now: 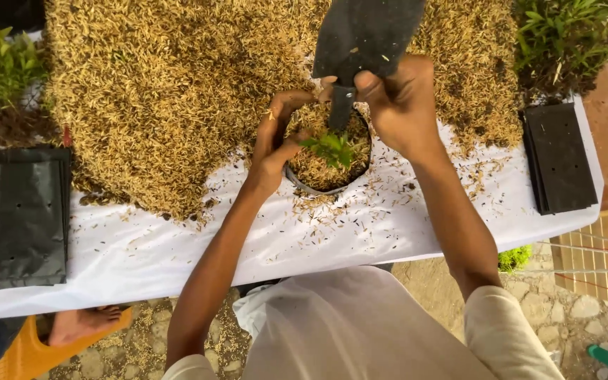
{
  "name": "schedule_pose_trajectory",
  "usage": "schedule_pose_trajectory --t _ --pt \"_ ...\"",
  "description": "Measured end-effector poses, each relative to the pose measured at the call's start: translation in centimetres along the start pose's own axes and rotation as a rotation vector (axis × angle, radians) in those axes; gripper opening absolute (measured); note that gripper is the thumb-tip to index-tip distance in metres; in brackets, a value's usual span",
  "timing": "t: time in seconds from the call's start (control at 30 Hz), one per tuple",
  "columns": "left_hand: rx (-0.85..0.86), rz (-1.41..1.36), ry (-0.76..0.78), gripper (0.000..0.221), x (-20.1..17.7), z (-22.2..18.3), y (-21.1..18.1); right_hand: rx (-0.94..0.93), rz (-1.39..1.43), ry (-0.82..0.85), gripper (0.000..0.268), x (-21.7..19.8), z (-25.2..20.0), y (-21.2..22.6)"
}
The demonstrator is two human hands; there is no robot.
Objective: A person uses a hand trowel to fill a plastic planting bag with a soil and husk mixture around a small seedling.
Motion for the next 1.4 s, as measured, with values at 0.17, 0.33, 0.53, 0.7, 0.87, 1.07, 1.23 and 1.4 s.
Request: schedule_pose_trajectory --t 0.17,0.33,0.53,0.7,0.87,1.07,1.23,1.4 --pt "-0.011 0.232 0.012 0.036 0.3 0.0 -0.8 -0.098 0.086 -0.03 0.045 0.4 0.2 0.4" --pt "-0.041 0.159 -0.047 0.036 0.1 -0.1 -0.9 -0.052 0.172 -0.001 0.045 1.1 0.2 -1.8" --pt "-0.144 0.242 -0.079 0.032 -0.9 -0.9 0.7 -0.149 0.165 -0.037 0.037 -0.3 0.4 0.4" --pt "-0.119 0.093 -0.078 0.035 0.2 -0.5 -0.1 -0.032 0.137 0.022 0.045 1.3 1.3 -2.3" --pt "-0.148 0.227 -0.105 0.036 -1.6 -0.8 1.9 -0.085 0.145 -0.081 0.045 -2.6 0.6 0.2" --pt "-0.151 0.275 -0.112 0.027 -2.8 -0.5 2.3 0.057 0.013 -0.481 0.015 -8.3 -1.6 -7.6" --pt "-0.166 0.358 -0.109 0.024 -2.8 -0.6 2.2 0.266 0.18 -0.389 0.02 -7.3 -2.6 -12.1" --pt "-0.332 0.457 0.012 0.036 -2.7 0.4 2.1 0.37 0.036 -0.366 0.009 -7.4 -3.1 -13.6"
Point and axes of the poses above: each hand's wrist, its own z-axis towards the middle knuckle, its own x-axis out of the palm, y = z × x, the point moved 7 cm from there along z, towards the middle knuckle, and after that the axes turned 14 degrees about x, right-handed, at the moved point
